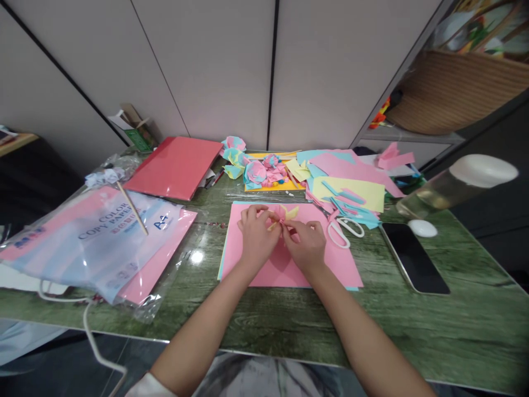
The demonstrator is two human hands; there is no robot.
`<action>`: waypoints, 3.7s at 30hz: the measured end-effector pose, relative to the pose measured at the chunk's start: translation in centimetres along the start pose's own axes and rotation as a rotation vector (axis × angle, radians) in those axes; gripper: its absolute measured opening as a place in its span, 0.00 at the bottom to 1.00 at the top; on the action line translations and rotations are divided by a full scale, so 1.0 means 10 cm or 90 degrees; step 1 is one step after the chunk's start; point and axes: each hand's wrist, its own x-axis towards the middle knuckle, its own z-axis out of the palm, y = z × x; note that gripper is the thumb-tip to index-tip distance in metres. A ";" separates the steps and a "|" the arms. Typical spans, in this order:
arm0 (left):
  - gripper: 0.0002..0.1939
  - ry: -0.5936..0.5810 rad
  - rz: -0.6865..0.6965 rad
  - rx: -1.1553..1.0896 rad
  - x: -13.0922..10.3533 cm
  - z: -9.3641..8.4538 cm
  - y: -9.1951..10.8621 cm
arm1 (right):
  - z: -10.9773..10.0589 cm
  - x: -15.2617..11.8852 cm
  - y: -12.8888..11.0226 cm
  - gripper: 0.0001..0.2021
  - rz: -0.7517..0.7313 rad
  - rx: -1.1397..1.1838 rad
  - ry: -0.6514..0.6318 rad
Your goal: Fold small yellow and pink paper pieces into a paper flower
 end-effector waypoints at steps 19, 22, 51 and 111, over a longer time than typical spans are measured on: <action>0.06 0.094 -0.013 0.030 -0.04 0.13 0.02 | 0.12 0.00 -0.04 0.04 0.126 0.043 0.074; 0.07 0.080 -0.002 0.019 -0.03 0.13 -0.01 | 0.10 0.01 -0.05 0.05 0.149 0.057 0.054; 0.07 0.030 0.048 0.084 0.06 0.01 -0.05 | 0.11 0.02 -0.02 0.05 0.152 0.073 -0.016; 0.07 -0.003 0.058 -0.029 0.12 -0.05 -0.08 | 0.08 0.02 -0.01 0.02 0.132 0.109 -0.022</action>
